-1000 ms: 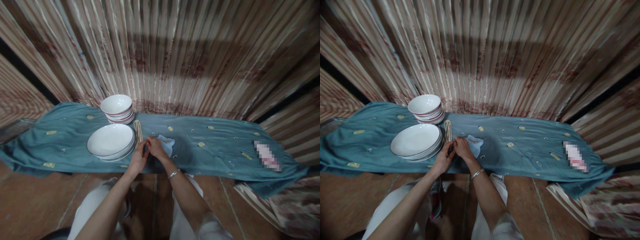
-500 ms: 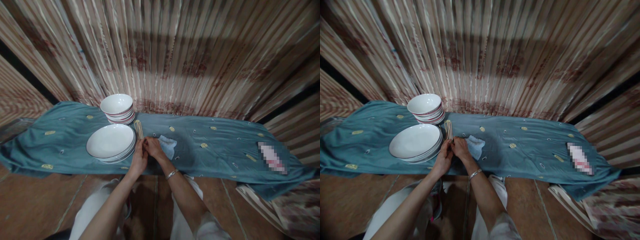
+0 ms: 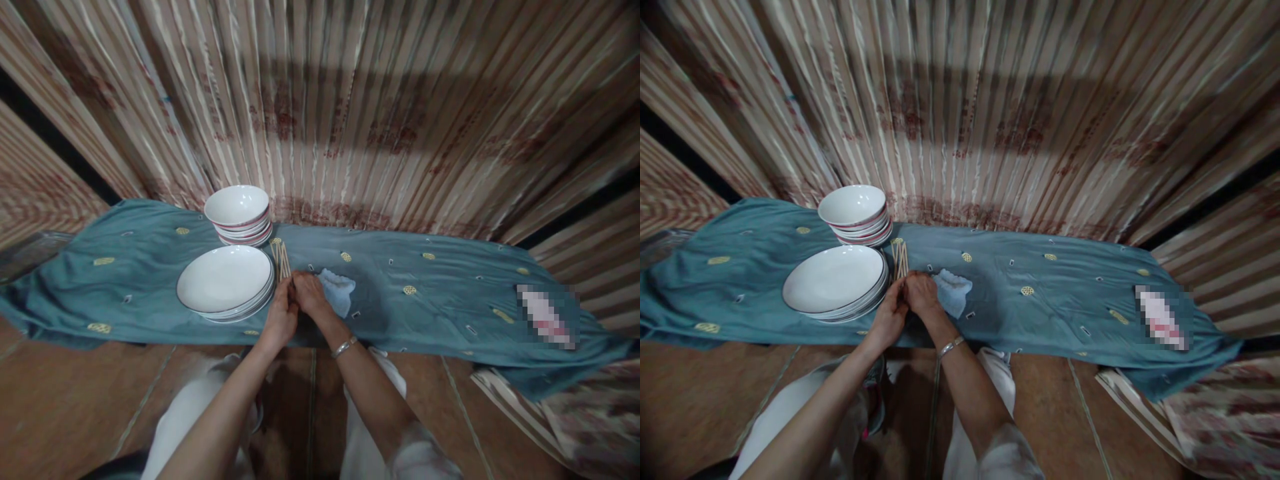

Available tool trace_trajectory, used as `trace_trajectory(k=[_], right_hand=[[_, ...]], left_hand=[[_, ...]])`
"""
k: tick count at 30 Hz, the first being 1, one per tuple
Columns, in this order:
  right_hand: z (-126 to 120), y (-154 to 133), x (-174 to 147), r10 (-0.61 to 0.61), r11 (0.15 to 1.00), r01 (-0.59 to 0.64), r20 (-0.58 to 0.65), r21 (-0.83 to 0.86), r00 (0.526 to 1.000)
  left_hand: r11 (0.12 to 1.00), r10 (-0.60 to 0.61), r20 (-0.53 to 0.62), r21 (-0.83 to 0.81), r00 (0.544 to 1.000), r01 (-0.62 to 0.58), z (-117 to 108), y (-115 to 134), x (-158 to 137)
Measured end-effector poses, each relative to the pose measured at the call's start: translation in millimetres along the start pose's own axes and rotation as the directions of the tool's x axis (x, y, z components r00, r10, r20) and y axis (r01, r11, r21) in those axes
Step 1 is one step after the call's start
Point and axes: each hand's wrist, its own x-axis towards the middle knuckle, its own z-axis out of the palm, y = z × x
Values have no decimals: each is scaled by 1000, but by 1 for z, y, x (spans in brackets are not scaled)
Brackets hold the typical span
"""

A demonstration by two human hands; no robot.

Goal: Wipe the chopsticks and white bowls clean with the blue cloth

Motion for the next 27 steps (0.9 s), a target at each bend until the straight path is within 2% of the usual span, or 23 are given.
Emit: trace_trajectory(k=[5,14,17,19,21,22,24,25,26,27], right_hand=[[-1,-1,2,-35,999,36,39,-17,999],[3,6,5,27,1000,-27,45,9,999],[2,18,7,58,993,-57,-10,104,998],[2,29,9,101,963,-79,-74,257,992],[2,42,11,165,866,-87,-117,492,979],[2,48,11,211,773,-91,-120,628,970],[1,60,10,305,478,-91,-68,874,950],[0,66,9,334,322,-85,-29,943,942],[-1,71,7,350,196,-77,3,978,937],[-2,76,4,354,105,-67,25,992,935]], left_hand=[[999,-6,16,-46,1000,7,0,3,0],[1000,-25,-1,1,1000,25,2,6,1],[999,-40,-1,-22,999,40,2,4,1],[999,-43,-9,-32,999,42,4,4,2],[999,-28,-7,-29,1000,28,7,4,3],[1000,-16,0,-23,1000,16,10,4,4],[1000,2,22,-1,1000,-2,17,4,7],[1000,5,33,17,999,-6,21,3,9],[999,9,44,41,999,-10,25,2,11],[997,14,54,71,998,-18,30,2,13]])
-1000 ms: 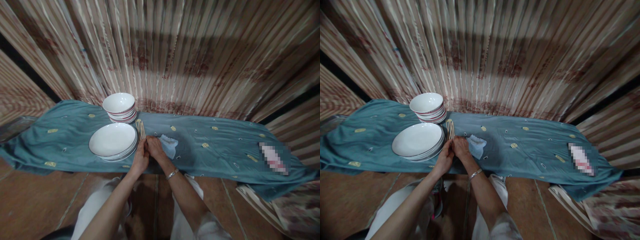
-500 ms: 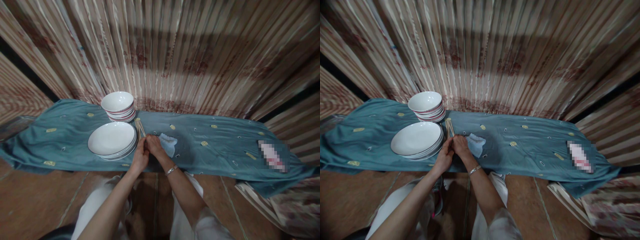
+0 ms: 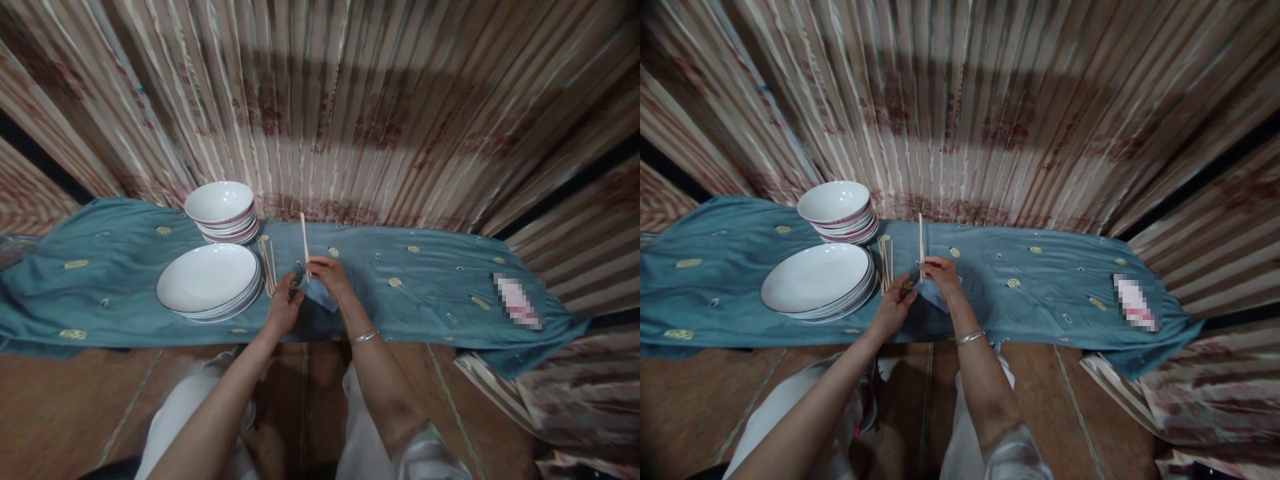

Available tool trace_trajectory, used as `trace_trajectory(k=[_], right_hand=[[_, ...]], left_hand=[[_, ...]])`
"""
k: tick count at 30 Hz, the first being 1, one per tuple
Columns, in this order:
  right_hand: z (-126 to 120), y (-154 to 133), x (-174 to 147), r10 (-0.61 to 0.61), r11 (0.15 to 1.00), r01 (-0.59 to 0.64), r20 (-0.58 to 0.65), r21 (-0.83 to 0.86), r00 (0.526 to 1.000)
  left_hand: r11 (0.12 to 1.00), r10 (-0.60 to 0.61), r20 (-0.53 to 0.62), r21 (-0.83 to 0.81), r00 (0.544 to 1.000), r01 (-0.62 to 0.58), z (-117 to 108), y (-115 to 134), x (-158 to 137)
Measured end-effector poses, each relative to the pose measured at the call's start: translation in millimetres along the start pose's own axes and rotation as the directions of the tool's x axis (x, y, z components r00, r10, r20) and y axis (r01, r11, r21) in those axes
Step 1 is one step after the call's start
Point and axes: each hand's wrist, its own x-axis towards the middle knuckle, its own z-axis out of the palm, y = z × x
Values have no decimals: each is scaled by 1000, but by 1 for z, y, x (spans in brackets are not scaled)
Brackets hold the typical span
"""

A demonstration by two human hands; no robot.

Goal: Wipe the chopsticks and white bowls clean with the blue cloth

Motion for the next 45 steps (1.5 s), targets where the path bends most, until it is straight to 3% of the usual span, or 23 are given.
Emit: trace_trajectory(k=[5,11,14,17,20,23,29,35,38,41,45], right_hand=[[-23,-3,-8,67,980,-69,17,188,998],[-37,-1,-21,104,976,-103,0,192,995],[-41,-1,-27,104,979,-103,2,174,995],[-44,-1,-31,88,984,-90,20,151,996],[-47,-2,-33,75,990,-79,34,118,997],[-50,-2,-34,66,993,-69,36,100,997],[-53,0,-34,58,997,-61,66,43,996],[-54,0,-34,41,997,-45,56,60,998],[-54,-1,-37,31,997,-37,86,74,996],[-52,-2,-38,6,998,-12,82,64,997],[-47,0,-39,18,999,-20,66,39,998]], left_hand=[[982,14,45,190,999,-22,13,3,14],[951,15,100,306,995,-45,15,15,29],[984,-59,115,176,992,38,19,19,32],[966,-188,95,-165,978,201,24,24,33],[782,-354,131,-502,926,370,25,35,34],[613,-469,171,-643,866,459,23,49,35],[523,-439,210,-731,874,438,22,72,31],[273,-420,301,-858,856,435,27,75,33],[292,-453,292,-844,843,449,32,69,34],[346,-403,278,-836,872,426,36,64,32],[397,-380,346,-777,858,489,37,65,26]])
